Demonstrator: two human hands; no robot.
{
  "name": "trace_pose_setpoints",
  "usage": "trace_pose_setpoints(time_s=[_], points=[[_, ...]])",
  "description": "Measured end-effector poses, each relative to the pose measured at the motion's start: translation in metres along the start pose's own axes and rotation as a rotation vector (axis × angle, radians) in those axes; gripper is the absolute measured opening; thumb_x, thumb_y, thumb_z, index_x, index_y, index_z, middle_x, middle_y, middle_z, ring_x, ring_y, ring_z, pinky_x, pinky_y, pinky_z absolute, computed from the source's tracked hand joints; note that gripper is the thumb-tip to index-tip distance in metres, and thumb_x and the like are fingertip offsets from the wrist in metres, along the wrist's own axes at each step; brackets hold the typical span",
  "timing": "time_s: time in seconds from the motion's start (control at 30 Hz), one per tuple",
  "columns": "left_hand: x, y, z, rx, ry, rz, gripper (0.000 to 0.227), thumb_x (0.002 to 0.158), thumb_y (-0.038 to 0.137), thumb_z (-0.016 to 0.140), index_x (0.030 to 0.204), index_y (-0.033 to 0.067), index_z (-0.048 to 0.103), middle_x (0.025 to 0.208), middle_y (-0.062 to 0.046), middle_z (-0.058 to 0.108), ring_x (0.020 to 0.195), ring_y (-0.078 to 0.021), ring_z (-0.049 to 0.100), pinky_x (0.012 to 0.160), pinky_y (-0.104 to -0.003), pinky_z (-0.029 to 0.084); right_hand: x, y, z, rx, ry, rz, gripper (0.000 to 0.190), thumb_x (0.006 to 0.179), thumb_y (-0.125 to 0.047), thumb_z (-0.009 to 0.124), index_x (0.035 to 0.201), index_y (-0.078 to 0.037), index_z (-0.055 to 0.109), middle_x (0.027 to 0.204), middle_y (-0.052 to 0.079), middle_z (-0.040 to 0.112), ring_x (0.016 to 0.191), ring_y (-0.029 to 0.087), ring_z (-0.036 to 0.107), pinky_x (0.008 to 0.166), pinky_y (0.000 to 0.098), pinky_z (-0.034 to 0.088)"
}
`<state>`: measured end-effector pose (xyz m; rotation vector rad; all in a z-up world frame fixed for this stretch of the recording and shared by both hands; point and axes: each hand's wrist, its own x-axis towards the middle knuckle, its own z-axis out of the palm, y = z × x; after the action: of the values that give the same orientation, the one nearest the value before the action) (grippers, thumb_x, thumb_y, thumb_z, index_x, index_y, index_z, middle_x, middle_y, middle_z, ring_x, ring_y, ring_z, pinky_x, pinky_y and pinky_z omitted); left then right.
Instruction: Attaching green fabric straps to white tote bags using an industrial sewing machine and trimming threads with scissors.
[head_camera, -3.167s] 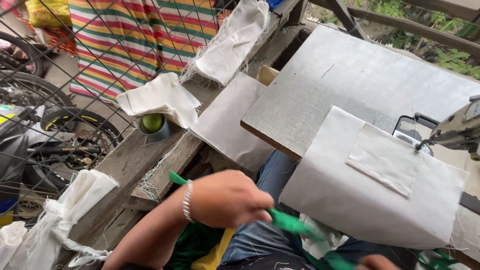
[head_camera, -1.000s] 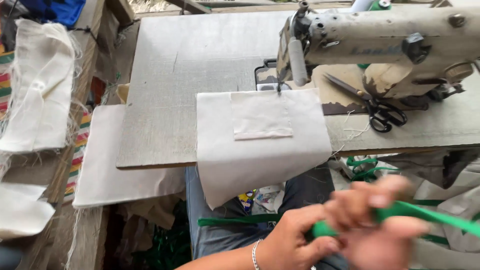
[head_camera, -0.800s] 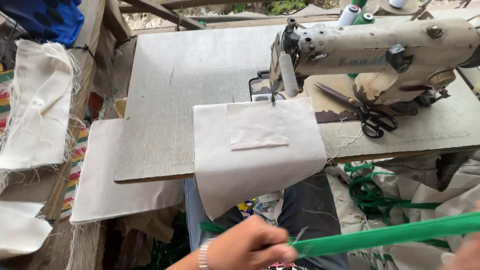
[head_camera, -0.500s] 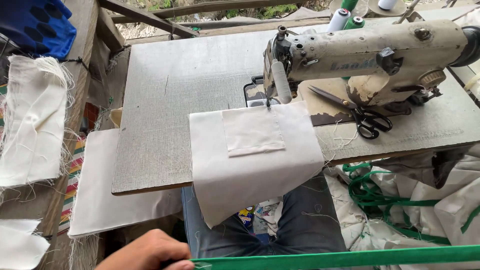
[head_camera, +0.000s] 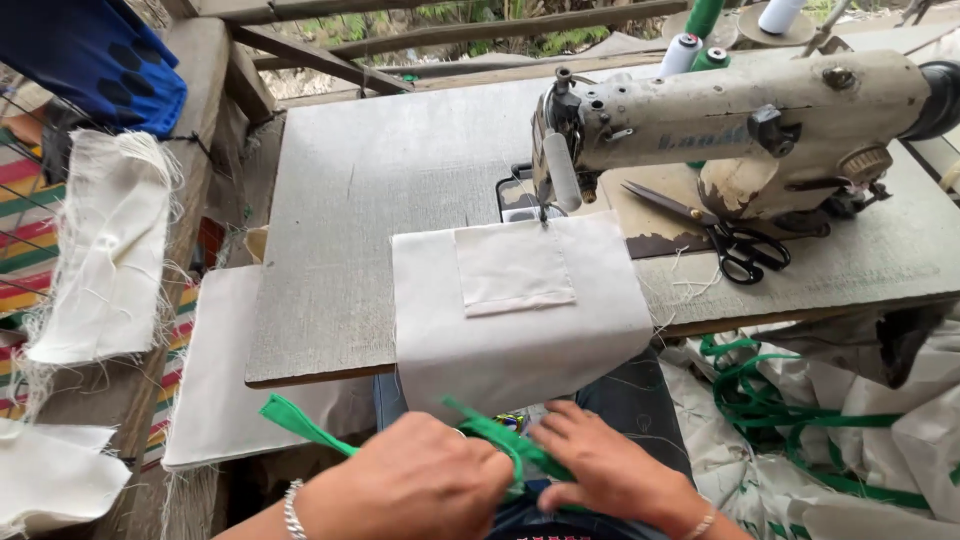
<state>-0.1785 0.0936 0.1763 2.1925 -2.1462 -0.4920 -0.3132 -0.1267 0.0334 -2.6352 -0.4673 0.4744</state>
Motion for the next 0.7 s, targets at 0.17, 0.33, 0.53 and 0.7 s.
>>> trace_pose_setpoints(time_s=[0.17, 0.33, 0.53, 0.7], points=[[0.016, 0.01, 0.027, 0.002, 0.15, 0.153, 0.023, 0.095, 0.015, 0.056, 0.074, 0.0092, 0.048, 0.067, -0.009, 0.063, 0.042, -0.0389, 0.055, 0.031, -0.051, 0.032, -0.01, -0.056, -0.07, 0.604, 0.347, -0.502, 0.056, 0.103, -0.044, 0.059, 0.131, 0.004, 0.054, 0.132, 0.025, 0.062, 0.126, 0.044, 0.059, 0.106, 0.0531, 0.046], [-0.012, -0.022, 0.003, 0.0, 0.164, -0.084, 0.017, 0.09, 0.023, 0.055, 0.075, 0.0162, 0.051, 0.065, -0.003, 0.061, 0.05, -0.0349, 0.06, 0.045, -0.053, 0.042, -0.031, -0.019, -0.068, 0.591, 0.392, -0.348, 0.04, 0.105, -0.032, 0.065, 0.077, -0.009, 0.047, 0.062, 0.005, 0.032, 0.051, 0.023, 0.029, 0.049, 0.037, 0.028], [-0.073, -0.121, -0.05, -0.179, -0.062, -0.862, 0.031, 0.097, 0.039, 0.046, 0.076, 0.0178, 0.055, 0.068, -0.004, 0.065, 0.065, -0.0218, 0.054, 0.067, -0.039, 0.042, -0.048, 0.048, -0.056, 0.83, 0.411, 0.139, 0.024, 0.095, -0.023, 0.07, 0.085, -0.004, 0.078, 0.067, -0.002, 0.054, 0.057, 0.01, 0.045, 0.05, 0.0266, 0.033], [-0.068, -0.121, -0.064, 0.597, -0.408, -1.232, 0.035, 0.106, 0.018, 0.034, 0.134, 0.0148, 0.055, 0.125, -0.005, 0.063, 0.1, -0.0203, 0.076, 0.092, -0.04, 0.058, -0.024, 0.024, -0.081, 0.756, 0.448, 0.479, 0.022, 0.097, -0.029, 0.067, 0.095, -0.011, 0.081, 0.062, -0.002, 0.05, 0.057, 0.01, 0.041, 0.053, 0.0296, 0.031]])
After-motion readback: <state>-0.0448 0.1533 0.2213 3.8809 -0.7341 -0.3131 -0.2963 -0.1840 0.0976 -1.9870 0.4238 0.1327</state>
